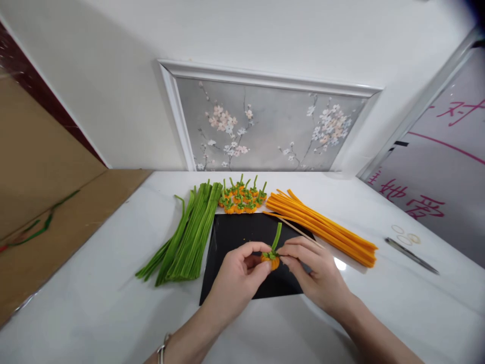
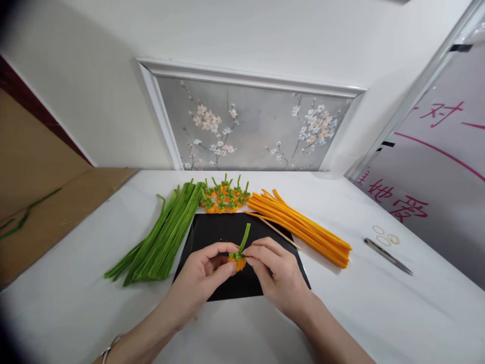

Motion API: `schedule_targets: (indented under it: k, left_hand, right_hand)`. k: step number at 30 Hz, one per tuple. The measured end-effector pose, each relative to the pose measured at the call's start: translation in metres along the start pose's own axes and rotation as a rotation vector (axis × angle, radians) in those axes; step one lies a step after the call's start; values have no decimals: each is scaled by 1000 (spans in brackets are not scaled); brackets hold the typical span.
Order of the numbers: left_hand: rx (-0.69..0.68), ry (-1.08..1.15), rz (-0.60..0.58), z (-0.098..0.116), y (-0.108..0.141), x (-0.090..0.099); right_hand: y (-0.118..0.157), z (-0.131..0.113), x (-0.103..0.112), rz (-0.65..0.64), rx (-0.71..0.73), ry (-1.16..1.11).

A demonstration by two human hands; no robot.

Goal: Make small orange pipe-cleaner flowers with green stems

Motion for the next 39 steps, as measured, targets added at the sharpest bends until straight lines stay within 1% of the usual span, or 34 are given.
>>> schedule_targets:
  k: [2,5,12,15,17,19,21,24,25,27,29,30,32,34,36,39]
  left_hand:
    - [3,25,-10,3,0,-1]
    - [-48,37,-35,5,0,-3]
    - [-118,-37,-60,0,0,-4]
    - [-134,-68,-53,-1,0,-3]
    - [-155,-108,-37,-2,0,-1]
    - [-195,-188,-7,-2,2,0]
    - [-252,-304,35,-3,3,2]
    - [-335,-456,114,-2,4,4]
    - [-358,-492,139,-2,4,5]
    - [-406,-541,178,1,5,7]
    - [-448,-569,188,4,6,7]
    - [-461,-573,185,5,6,7]
    - [-466,-559,178,5,7,7]
    - [-440,-510,170,3,6,7]
    - [-392,-430,140,1,5,6]
    - [-322,-310,73,-2,2,5]
  right_hand:
    - [0,2,1,17,-23,-6]
    - [0,2,1,14,-22,-29]
    - [-1,-1,0,-24,-14,-64]
    - [1,1,0,-9,-69,-75]
    - [3,3,1,20,-143,-127]
    - [5,4,1,22,-195,-191]
    - [6,2,1,-2,-187,-192]
    - [7,0,-1,-19,-163,-117]
    - [8,1,-3,-13,-188,-112]
    - [9,3,-8,-14,-295,-171]
    - [11,5,-16,-56,-412,-280]
    - [11,6,-20,-82,-443,-325]
    - [10,4,-25,-101,-456,-376]
    - [8,2,-26,-63,-429,-374]
    - [6,1,-25,-22,-393,-323]
    - [5,0,-22,15,-313,-187]
Point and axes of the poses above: each hand's wrist, its own y-axis away from the middle knuckle, its own x-axis out of the back of the hand, z = x × y, the point moved 3 cm from there along -y, towards the middle knuckle, and after that the axes turned 1 degree about y, right-handed, at the moved point
